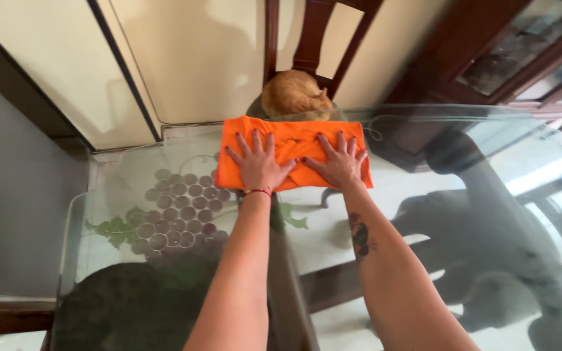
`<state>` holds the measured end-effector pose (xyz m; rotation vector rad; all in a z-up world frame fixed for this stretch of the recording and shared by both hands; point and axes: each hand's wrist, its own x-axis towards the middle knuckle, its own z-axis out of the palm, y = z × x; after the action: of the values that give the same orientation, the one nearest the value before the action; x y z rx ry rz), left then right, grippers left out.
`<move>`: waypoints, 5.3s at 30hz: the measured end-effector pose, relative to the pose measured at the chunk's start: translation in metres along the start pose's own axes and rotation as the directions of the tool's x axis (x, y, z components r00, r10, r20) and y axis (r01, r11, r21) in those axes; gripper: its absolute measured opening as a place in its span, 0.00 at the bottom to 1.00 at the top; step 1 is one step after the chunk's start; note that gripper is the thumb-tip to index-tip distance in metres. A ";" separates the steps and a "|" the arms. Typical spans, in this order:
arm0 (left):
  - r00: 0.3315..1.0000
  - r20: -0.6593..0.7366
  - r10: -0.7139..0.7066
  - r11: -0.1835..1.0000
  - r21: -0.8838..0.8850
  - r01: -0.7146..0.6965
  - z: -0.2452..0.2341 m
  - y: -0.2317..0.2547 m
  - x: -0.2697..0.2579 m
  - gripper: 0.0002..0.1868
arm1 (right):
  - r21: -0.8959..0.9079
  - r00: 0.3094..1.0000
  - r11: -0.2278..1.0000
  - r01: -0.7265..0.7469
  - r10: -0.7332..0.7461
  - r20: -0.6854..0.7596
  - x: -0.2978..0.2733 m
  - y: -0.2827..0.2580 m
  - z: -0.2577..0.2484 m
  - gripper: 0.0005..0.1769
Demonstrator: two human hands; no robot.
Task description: The person wipes a glass dining table with an orange cloth, then walks to the kitchen to rinse the cloth under running water. After wringing it out, they return to the dining table to continue wiping the glass surface and place a patterned mat on the table.
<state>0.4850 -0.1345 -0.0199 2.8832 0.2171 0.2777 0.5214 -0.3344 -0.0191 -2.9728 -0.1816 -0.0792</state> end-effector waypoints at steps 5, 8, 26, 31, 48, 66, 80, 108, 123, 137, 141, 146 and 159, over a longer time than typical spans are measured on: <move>0.993 0.088 0.080 0.997 -0.011 -0.080 0.001 0.049 -0.046 0.53 | -0.010 0.998 1.000 -0.028 0.028 -0.055 -0.054 0.058 0.000 0.55; 0.989 0.102 0.109 0.994 -0.027 -0.107 -0.007 0.063 -0.087 0.53 | -0.014 0.996 0.997 -0.074 0.073 -0.056 -0.098 0.069 -0.009 0.54; 0.991 0.109 0.084 0.996 -0.006 -0.083 -0.095 -0.072 -0.364 0.51 | -0.046 0.992 0.992 -0.118 0.120 0.047 -0.399 -0.079 -0.021 0.54; 0.997 0.083 -0.008 1.000 0.019 0.007 -0.121 -0.134 -0.414 0.52 | -0.026 0.999 0.999 -0.035 0.036 0.034 -0.446 -0.141 -0.013 0.55; 0.969 0.119 -0.216 0.976 0.069 0.209 -0.154 -0.097 -0.605 0.54 | -0.032 0.988 0.989 0.146 -0.145 0.052 -0.622 -0.104 -0.018 0.52; 0.951 -0.104 -0.291 0.956 -0.062 0.286 -0.129 -0.056 -0.733 0.46 | -0.088 0.984 0.984 0.152 -0.160 -0.084 -0.732 -0.094 0.023 0.46; 0.905 0.021 -0.425 0.900 -0.100 0.425 -0.141 -0.132 -0.671 0.44 | -0.053 0.963 0.963 0.263 -0.259 0.074 -0.679 -0.191 0.005 0.42; 0.984 0.076 -0.164 0.985 0.073 0.159 -0.152 -0.177 -0.447 0.51 | -0.038 0.981 0.980 0.195 -0.195 0.011 -0.461 -0.194 0.010 0.45; 0.966 0.105 -0.237 0.968 0.104 0.227 -0.119 -0.185 -0.273 0.52 | -0.046 0.958 0.958 0.282 -0.284 -0.034 -0.281 -0.200 0.026 0.45; 0.975 0.070 -0.210 0.972 0.122 0.201 -0.092 -0.186 -0.135 0.51 | -0.061 0.948 0.948 0.313 -0.316 -0.028 -0.139 -0.204 0.033 0.44; 0.988 -0.004 -0.157 0.982 0.108 0.157 -0.081 -0.184 -0.097 0.53 | -0.045 0.949 0.949 0.312 -0.313 -0.026 -0.107 -0.203 0.033 0.42; 0.997 -0.044 -0.070 0.992 0.104 0.074 -0.058 -0.178 -0.062 0.44 | -0.002 0.958 0.958 0.285 -0.285 -0.021 -0.072 -0.193 0.028 0.44; 0.998 -0.054 -0.012 0.993 0.119 0.018 -0.037 -0.108 -0.055 0.44 | 0.018 0.994 0.994 0.108 -0.108 -0.005 -0.067 -0.120 0.013 0.50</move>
<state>0.4108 -0.0321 -0.0204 2.9938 0.2735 0.3513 0.4405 -0.2221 -0.0172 -2.9425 -0.3404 -0.0963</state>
